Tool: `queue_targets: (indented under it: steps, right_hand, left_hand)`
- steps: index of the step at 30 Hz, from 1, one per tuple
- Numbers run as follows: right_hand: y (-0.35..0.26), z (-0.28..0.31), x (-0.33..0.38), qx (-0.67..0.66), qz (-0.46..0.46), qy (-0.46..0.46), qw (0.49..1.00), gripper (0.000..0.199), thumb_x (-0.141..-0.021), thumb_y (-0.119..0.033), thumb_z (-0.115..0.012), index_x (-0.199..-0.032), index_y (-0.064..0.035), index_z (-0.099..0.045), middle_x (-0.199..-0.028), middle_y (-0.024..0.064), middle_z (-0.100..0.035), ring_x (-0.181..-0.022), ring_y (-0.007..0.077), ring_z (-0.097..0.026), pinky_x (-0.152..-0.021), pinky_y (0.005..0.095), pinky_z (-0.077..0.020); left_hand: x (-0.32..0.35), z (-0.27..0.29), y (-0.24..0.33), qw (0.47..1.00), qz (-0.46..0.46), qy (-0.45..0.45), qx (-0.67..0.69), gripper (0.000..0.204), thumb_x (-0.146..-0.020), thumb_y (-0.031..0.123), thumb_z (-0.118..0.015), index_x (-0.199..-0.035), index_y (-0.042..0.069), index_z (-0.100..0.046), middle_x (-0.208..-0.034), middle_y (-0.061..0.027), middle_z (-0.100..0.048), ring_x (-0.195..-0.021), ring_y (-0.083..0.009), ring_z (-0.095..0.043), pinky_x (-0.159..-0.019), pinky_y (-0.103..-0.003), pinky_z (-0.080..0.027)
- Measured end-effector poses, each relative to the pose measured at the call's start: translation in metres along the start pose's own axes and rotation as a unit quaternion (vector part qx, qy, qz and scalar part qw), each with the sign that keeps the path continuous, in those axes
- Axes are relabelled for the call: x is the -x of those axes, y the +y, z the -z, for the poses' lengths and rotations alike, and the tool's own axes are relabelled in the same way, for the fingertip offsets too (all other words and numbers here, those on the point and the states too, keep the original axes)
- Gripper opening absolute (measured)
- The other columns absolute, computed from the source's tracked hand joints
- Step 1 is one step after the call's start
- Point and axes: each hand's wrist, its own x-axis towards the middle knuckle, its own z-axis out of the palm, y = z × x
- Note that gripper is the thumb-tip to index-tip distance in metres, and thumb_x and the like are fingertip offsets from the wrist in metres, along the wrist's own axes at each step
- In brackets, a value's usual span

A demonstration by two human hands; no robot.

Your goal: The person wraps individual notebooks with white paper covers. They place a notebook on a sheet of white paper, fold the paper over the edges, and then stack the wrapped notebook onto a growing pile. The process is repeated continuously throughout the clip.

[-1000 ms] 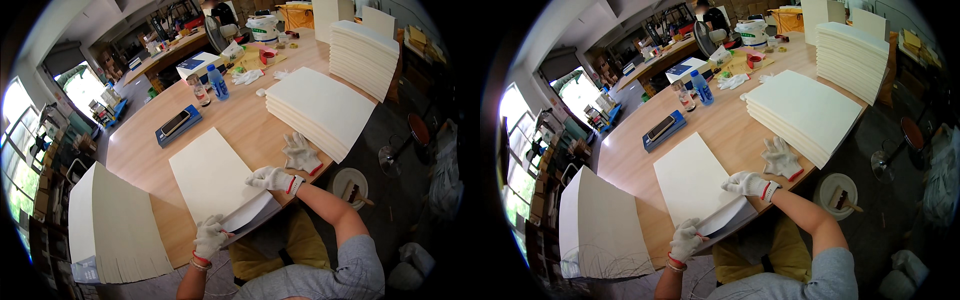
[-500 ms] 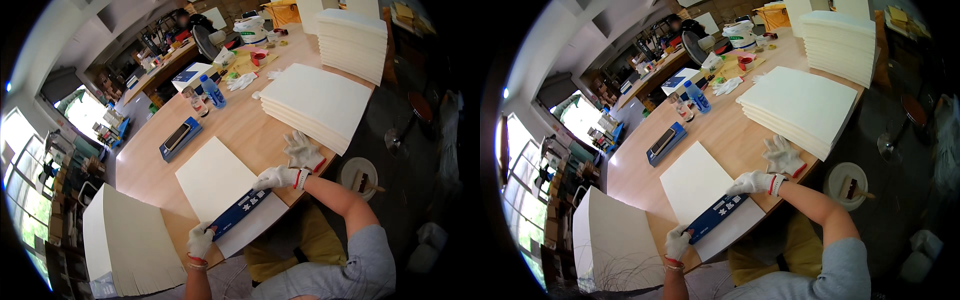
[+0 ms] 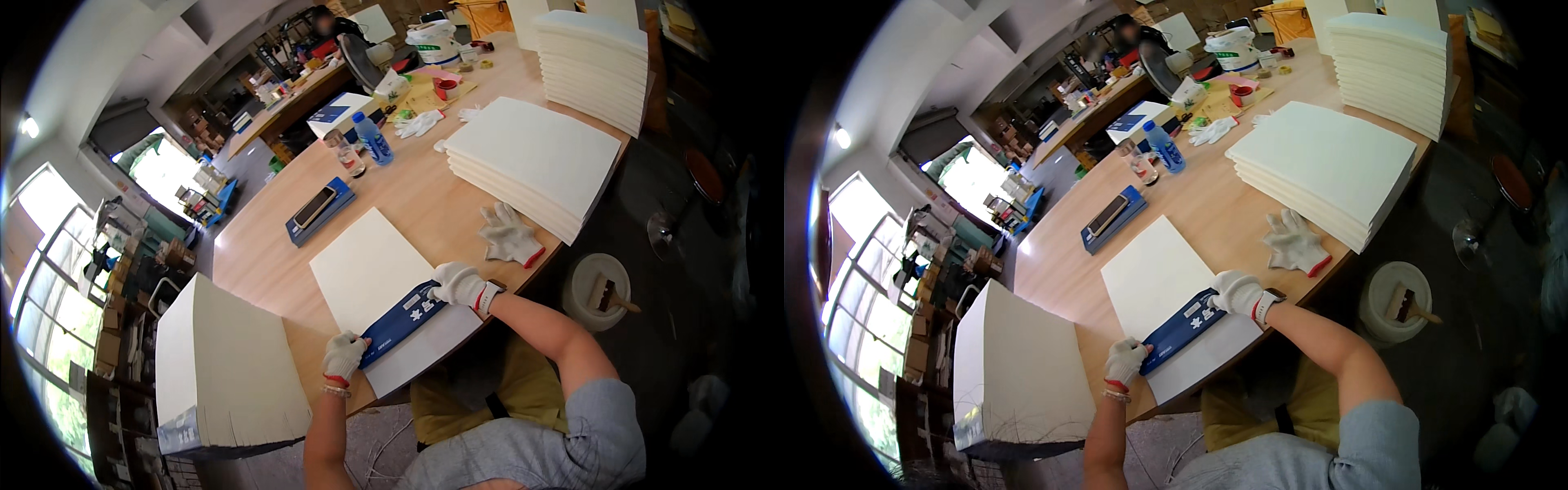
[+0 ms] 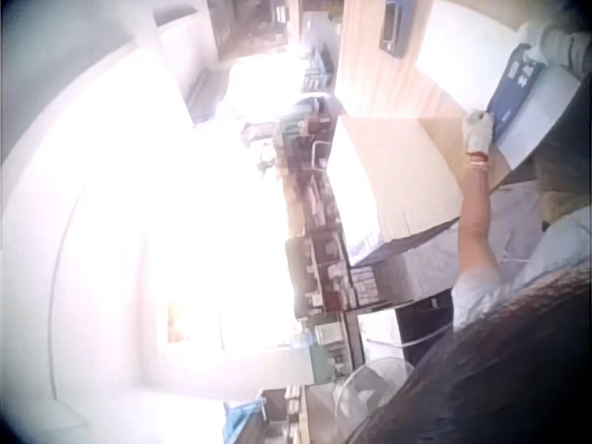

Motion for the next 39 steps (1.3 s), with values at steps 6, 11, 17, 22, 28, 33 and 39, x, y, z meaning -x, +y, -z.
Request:
queue_targets:
  steps: [6,11,17,22,28,33,39]
  right_hand:
    - [0.001,-0.003,-0.003,-0.014,0.007,0.011,1.000,0.035,-0.076,-0.037,-0.074,-0.090,-0.0050,-0.069,-0.090,0.0188,-0.069,-0.088,0.0371,-0.066,-0.076,0.0453,-0.0526]
    - [0.013,-0.016,-0.010,-0.096,-0.001,0.073,0.993,0.037,-0.077,-0.033,-0.075,-0.094,-0.0032,-0.061,-0.096,0.0200,-0.066,-0.093,0.0374,-0.063,-0.079,0.0448,-0.0504]
    - [0.045,0.035,-0.002,0.090,0.051,0.200,0.974,0.036,-0.078,-0.021,-0.069,-0.109,-0.0073,-0.057,-0.101,0.0173,-0.064,-0.097,0.0366,-0.060,-0.086,0.0449,-0.0471]
    - [0.100,0.054,0.023,-0.224,0.082,0.018,0.971,0.032,-0.077,-0.013,-0.066,-0.109,-0.0093,-0.063,-0.118,0.0176,-0.062,-0.104,0.0344,-0.060,-0.091,0.0440,-0.0489]
    - [-0.093,-0.033,0.015,0.005,0.447,-0.033,0.894,0.020,-0.073,-0.018,-0.066,-0.091,-0.0101,-0.065,-0.090,0.0079,-0.063,-0.088,0.0267,-0.064,-0.074,0.0377,-0.0526]
    - [-0.161,-0.094,0.014,0.020,0.457,-0.090,0.885,0.021,-0.073,-0.020,-0.067,-0.092,-0.0098,-0.064,-0.097,0.0067,-0.062,-0.096,0.0236,-0.062,-0.081,0.0327,-0.0515]
    - [-0.047,-0.012,0.011,0.118,0.457,0.016,0.881,0.012,-0.081,-0.021,-0.062,-0.089,-0.0122,-0.063,-0.091,0.0055,-0.063,-0.083,0.0227,-0.062,-0.070,0.0307,-0.0499]
  left_hand:
    - [-0.009,0.022,0.011,0.990,0.030,-0.103,-0.089,0.046,-0.076,0.037,-0.078,-0.108,0.006,-0.066,-0.093,-0.0144,-0.067,-0.084,-0.0250,-0.065,-0.073,-0.034,-0.051]
    - [-0.014,0.042,0.056,0.903,-0.276,-0.032,-0.327,0.100,-0.066,0.034,-0.085,-0.148,0.019,-0.031,-0.152,-0.0150,-0.027,-0.137,-0.0297,-0.033,-0.110,-0.041,-0.031]
    - [-0.041,0.027,0.133,0.673,-0.407,-0.290,-0.545,0.122,-0.053,0.028,-0.090,-0.152,0.033,-0.020,-0.160,-0.0117,-0.013,-0.146,-0.0277,-0.015,-0.117,-0.053,-0.012]
    - [-0.060,0.029,0.129,0.664,-0.493,-0.272,-0.493,0.123,-0.048,0.026,-0.091,-0.152,0.032,-0.024,-0.158,-0.0122,-0.017,-0.142,-0.0303,-0.022,-0.114,-0.050,-0.019]
    - [-0.072,0.022,0.120,0.670,-0.515,-0.274,-0.460,0.121,-0.046,0.026,-0.091,-0.149,0.036,-0.028,-0.155,-0.0125,-0.024,-0.141,-0.0316,-0.027,-0.112,-0.046,-0.026]
    - [-0.074,0.024,0.125,0.675,-0.524,-0.279,-0.439,0.105,-0.057,0.021,-0.084,-0.147,0.037,-0.032,-0.156,-0.0108,-0.024,-0.138,-0.0315,-0.032,-0.109,-0.045,-0.032]
    - [-0.071,0.015,0.106,0.694,-0.537,-0.233,-0.419,0.111,-0.050,0.020,-0.090,-0.145,0.036,-0.035,-0.156,-0.0075,-0.024,-0.138,-0.0328,-0.031,-0.111,-0.045,-0.029]
